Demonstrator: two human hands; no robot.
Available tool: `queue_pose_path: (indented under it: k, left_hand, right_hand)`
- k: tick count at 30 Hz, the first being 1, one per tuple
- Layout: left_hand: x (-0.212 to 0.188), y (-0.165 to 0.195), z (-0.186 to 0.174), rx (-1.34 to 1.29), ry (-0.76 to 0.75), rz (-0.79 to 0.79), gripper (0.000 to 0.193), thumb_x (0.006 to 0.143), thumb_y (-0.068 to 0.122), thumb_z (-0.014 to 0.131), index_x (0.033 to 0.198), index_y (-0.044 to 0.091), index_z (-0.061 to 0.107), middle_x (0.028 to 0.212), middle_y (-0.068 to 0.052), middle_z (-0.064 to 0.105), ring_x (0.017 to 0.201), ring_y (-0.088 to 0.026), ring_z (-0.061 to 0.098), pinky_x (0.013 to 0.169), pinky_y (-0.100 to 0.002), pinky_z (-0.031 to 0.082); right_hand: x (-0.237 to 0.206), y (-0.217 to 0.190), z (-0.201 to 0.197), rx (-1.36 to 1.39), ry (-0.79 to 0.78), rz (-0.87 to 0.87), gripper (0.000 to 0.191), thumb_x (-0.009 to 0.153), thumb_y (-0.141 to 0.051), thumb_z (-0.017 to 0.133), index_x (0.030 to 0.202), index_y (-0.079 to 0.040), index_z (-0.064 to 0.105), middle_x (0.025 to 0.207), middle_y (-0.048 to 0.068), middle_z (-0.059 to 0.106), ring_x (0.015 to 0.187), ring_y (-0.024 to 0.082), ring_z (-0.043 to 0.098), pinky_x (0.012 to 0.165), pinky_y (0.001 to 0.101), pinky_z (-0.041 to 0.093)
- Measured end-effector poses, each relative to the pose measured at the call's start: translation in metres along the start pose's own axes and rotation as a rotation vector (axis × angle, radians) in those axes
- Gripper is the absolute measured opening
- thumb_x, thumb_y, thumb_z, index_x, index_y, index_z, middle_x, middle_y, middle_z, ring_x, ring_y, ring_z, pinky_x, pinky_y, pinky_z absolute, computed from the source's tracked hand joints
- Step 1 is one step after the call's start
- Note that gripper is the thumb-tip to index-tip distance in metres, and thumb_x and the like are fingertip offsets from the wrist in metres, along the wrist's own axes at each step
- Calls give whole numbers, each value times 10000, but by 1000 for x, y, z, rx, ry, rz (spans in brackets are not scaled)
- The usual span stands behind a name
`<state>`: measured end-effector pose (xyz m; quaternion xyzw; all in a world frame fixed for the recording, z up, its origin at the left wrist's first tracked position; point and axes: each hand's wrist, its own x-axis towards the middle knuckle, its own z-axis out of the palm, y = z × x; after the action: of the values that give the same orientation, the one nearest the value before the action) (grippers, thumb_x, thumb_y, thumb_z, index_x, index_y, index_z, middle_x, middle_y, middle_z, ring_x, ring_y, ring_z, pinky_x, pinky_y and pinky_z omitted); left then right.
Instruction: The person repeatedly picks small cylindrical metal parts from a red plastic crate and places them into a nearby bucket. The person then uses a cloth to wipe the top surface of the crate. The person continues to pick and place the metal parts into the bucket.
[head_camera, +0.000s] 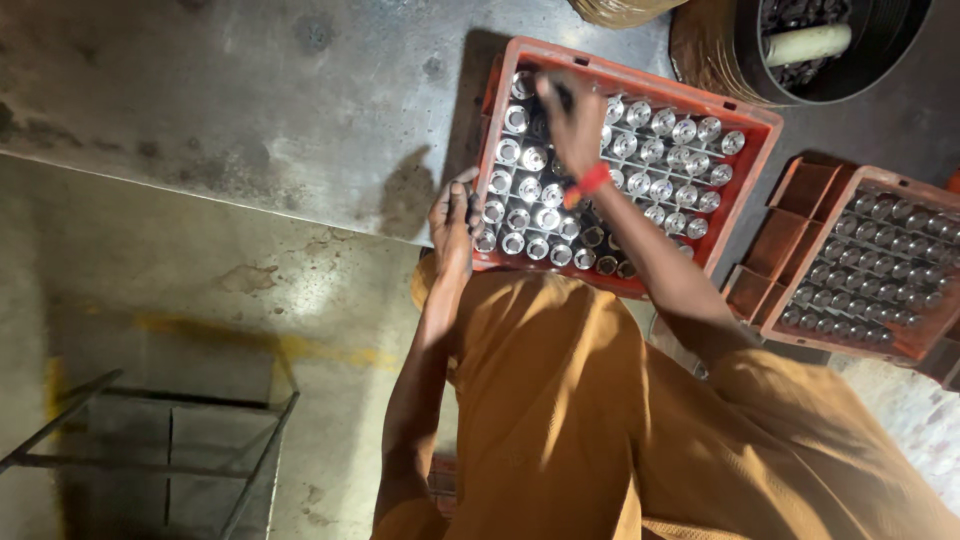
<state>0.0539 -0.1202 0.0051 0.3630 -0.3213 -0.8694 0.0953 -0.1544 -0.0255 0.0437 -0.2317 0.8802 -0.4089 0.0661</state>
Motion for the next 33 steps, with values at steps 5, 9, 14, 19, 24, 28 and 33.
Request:
queue_pose_path:
  k: [5,9,14,19,24,28,33]
  left_hand:
    - [-3,-13,15,394,-21,114,358,1072,306,563,1403,168,565,821,40,573,613,-3,474,485,-177,370]
    - [-6,-24,12,352,46,46,251,1110,325,547,1217,106,606,794,-1,591,584,-36,486,462,-199,351]
    - [-14,-24,-3,69,81,-92,210,1055,340,510,1088,145,582,723,5,611,519,-52,498,424,-212,355]
    - [-17,-20,-1,71,33,-55,254,1079,335,579,1082,94,660,752,49,568,572,-21,438,472,-192,333]
    - [-22,-7,13,168,-44,-53,338,1062,372,624,1245,99,702,765,96,477,608,11,378,500,-164,300]
    - [-27,-1,26,253,-133,-197,441,950,357,671,1346,184,583,697,89,474,547,1,393,462,-165,323]
    - [-22,-21,23,95,-153,-319,331,1018,276,614,1311,123,599,778,40,548,613,-40,457,491,-201,355]
  right_hand:
    - [-89,1,1,486,-548,74,344,1030,-318,707,1192,-17,740,1071,84,744,918,153,679,787,320,569]
    - [-118,23,-7,430,-371,317,248,898,-240,790,1086,-82,758,1008,38,774,870,125,722,755,306,603]
    - [-118,45,-21,15,-197,-18,139,914,-217,802,994,-104,802,996,73,794,888,184,728,836,346,566]
    - [-106,38,-14,-212,-237,-156,151,936,-260,812,943,-109,808,914,78,788,732,233,671,787,384,509]
    - [-98,21,-17,-168,-272,-4,168,886,-231,826,982,-94,811,902,116,769,777,240,701,909,389,523]
    - [-111,12,-22,653,-512,340,277,865,-208,764,1131,-133,745,1129,55,758,1015,144,722,946,334,562]
    - [-112,21,-27,495,-423,390,266,879,-211,793,1117,-99,757,1021,53,779,953,163,716,890,374,576]
